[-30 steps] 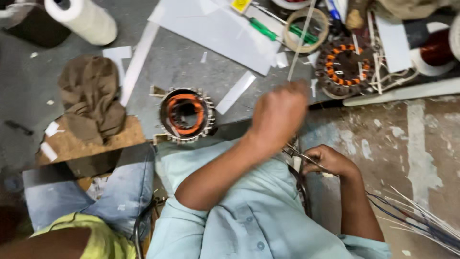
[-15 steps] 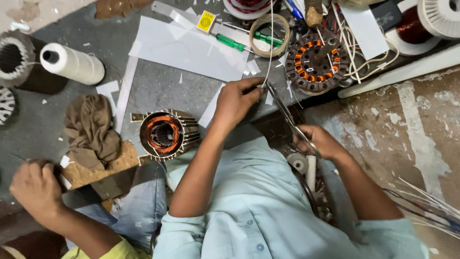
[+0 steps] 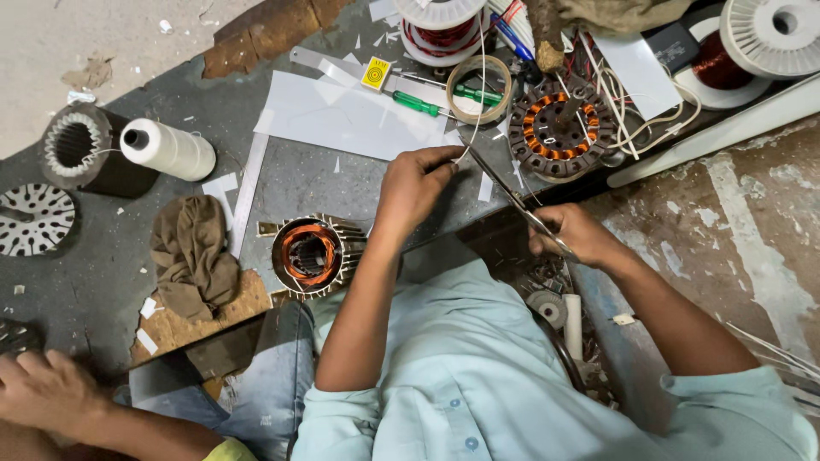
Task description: The person assembles a cylindrical electrical component by inserting white plastic strips into slots around a copper-wound core. They use scissors to trim the strips and a screwdriver to adjust the assembly. A second person works on a similar component nearby.
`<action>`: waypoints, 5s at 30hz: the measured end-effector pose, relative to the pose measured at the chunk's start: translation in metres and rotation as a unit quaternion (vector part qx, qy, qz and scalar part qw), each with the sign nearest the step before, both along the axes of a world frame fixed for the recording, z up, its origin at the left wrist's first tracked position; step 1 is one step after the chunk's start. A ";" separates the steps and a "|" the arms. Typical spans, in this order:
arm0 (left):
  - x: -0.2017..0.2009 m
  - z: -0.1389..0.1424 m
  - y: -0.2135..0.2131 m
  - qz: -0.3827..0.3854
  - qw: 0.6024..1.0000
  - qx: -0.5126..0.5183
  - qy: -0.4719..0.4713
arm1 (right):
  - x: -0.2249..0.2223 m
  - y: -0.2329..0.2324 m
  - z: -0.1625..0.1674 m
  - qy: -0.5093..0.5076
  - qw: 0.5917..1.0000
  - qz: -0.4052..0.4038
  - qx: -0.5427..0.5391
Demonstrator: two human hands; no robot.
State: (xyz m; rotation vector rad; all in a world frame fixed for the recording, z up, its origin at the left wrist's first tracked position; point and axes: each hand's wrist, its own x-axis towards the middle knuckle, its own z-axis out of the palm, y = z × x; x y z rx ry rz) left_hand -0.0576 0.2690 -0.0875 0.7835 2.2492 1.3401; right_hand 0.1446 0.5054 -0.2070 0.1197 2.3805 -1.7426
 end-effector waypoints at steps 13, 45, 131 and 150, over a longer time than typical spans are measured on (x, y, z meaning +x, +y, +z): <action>0.002 0.002 -0.006 0.016 0.997 0.061 -0.054 | 0.006 -0.015 0.007 -0.071 0.995 -0.042 -0.052; 0.081 0.031 -0.076 -0.076 0.909 0.267 -0.310 | -0.048 -0.118 0.104 0.186 0.893 -0.124 0.389; 0.052 0.020 -0.303 0.240 0.850 0.458 -0.104 | -0.142 -0.361 0.180 0.387 0.920 0.043 0.042; 0.060 0.106 -0.294 0.303 0.904 0.262 0.150 | -0.162 -0.327 0.210 0.303 0.921 0.208 0.132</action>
